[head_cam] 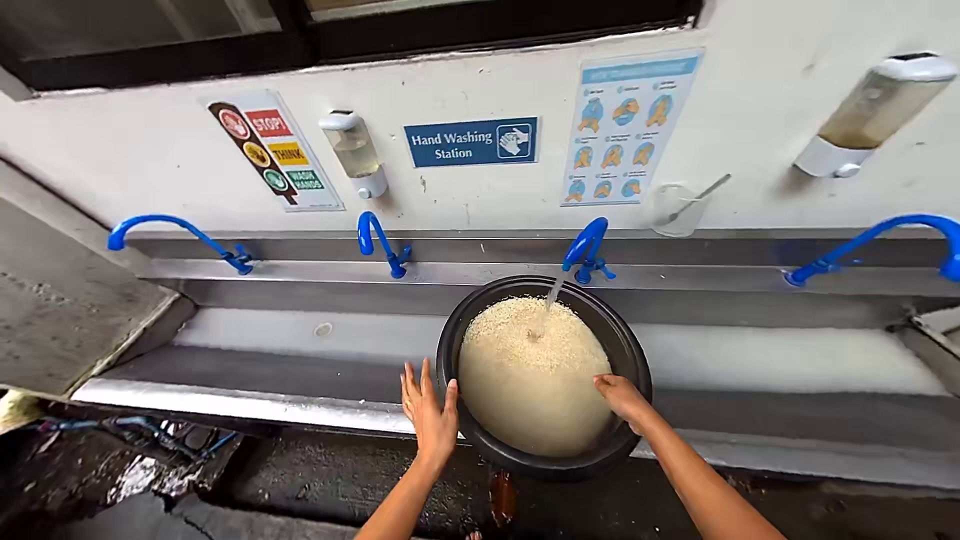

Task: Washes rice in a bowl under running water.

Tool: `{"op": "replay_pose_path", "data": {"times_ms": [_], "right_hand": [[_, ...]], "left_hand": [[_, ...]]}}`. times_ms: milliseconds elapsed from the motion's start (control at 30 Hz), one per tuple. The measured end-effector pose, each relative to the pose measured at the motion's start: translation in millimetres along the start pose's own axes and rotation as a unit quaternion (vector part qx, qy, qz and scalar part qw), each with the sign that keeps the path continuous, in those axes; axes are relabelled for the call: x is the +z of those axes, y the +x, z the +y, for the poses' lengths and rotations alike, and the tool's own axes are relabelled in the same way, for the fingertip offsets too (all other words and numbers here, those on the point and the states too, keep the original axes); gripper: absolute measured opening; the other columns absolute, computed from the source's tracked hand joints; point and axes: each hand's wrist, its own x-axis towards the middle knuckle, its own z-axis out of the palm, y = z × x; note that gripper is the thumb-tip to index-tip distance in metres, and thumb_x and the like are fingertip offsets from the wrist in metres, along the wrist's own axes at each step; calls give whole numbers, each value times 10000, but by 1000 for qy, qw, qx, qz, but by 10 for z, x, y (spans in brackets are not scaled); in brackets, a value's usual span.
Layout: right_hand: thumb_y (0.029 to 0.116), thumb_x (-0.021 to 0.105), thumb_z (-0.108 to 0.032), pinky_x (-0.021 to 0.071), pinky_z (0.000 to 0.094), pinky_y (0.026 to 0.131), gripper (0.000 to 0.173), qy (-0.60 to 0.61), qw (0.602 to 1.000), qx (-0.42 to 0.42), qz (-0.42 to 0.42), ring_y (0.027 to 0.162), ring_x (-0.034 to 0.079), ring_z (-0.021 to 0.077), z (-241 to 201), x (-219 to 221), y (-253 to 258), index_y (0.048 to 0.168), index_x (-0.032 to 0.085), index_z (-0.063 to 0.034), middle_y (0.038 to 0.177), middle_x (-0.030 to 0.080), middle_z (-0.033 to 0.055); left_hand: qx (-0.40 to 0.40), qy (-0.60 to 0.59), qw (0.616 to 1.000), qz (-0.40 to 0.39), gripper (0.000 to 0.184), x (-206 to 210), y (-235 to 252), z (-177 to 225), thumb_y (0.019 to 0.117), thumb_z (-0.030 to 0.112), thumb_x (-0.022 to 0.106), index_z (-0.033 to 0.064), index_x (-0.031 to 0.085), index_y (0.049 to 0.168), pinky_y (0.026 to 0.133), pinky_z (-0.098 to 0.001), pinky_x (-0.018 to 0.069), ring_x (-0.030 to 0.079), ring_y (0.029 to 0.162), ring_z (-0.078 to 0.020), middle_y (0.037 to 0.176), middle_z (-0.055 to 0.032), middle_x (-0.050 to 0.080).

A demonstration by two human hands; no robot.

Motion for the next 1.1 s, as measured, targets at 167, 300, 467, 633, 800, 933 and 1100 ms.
{"op": "replay_pose_path", "data": {"times_ms": [167, 300, 467, 633, 800, 933, 1100], "right_hand": [[1134, 346, -347, 387, 583, 1138, 554, -86, 992, 54, 69, 1379, 503, 433, -414, -228, 1097, 1344, 575, 111, 1425, 544, 328], [1142, 294, -334, 429, 607, 1074, 549, -76, 993, 74, 60, 1343, 519, 445, -768, -119, 1802, 1404, 519, 94, 1456, 498, 334], [1102, 367, -148, 361, 542, 1178, 427, -329, 944, -9, -3, 1448, 449, 403, -1575, 500, 1981, 1396, 538, 109, 1507, 501, 286], [1093, 363, -249, 448, 567, 1086, 456, -301, 952, -46, -16, 1342, 565, 378, -1985, 1242, 1916, 1277, 642, 61, 1390, 611, 251], [1091, 402, -333, 461, 593, 1071, 487, -367, 902, -191, -124, 1302, 585, 411, -1915, 1771, 1587, 1223, 673, 49, 1334, 636, 269], [1036, 531, -260, 393, 587, 1148, 438, -397, 838, -315, -200, 1378, 501, 434, -1489, 2122, 1075, 1281, 635, 88, 1400, 577, 296], [1032, 416, -87, 146, 482, 1301, 571, -398, 773, -430, -243, 1580, 213, 362, -619, 2135, 720, 1574, 325, 70, 1667, 280, 249]], "left_hand": [[-307, -17, 951, -46, 648, 716, 150, -289, 1112, 479, 366, 48, 334, 1594, 1066, -681, 419, 556, 1329, -461, 1436, -293, 562], [-304, 10, 951, -47, 555, 704, 174, -217, 1118, 437, 373, 67, 449, 1524, 978, -645, 491, 660, 1182, -422, 1288, -247, 669], [-291, 22, 955, -41, 535, 675, 198, -206, 1112, 417, 400, 42, 494, 1482, 998, -626, 479, 663, 1173, -406, 1256, -233, 686], [-286, 33, 957, -46, 541, 670, 206, -225, 1108, 421, 407, 27, 513, 1464, 1022, -613, 468, 667, 1161, -397, 1208, -228, 702], [-284, 40, 957, -50, 540, 667, 214, -226, 1109, 431, 392, 41, 518, 1461, 1052, -602, 447, 662, 1174, -377, 1212, -217, 701], [-276, 47, 959, -47, 547, 665, 233, -234, 1107, 434, 388, 36, 523, 1458, 1096, -595, 415, 653, 1196, -368, 1218, -214, 702], [-273, 66, 958, -63, 563, 636, 247, -198, 1113, 449, 358, 42, 511, 1471, 1150, -587, 361, 634, 1237, -354, 1251, -212, 691]]}}
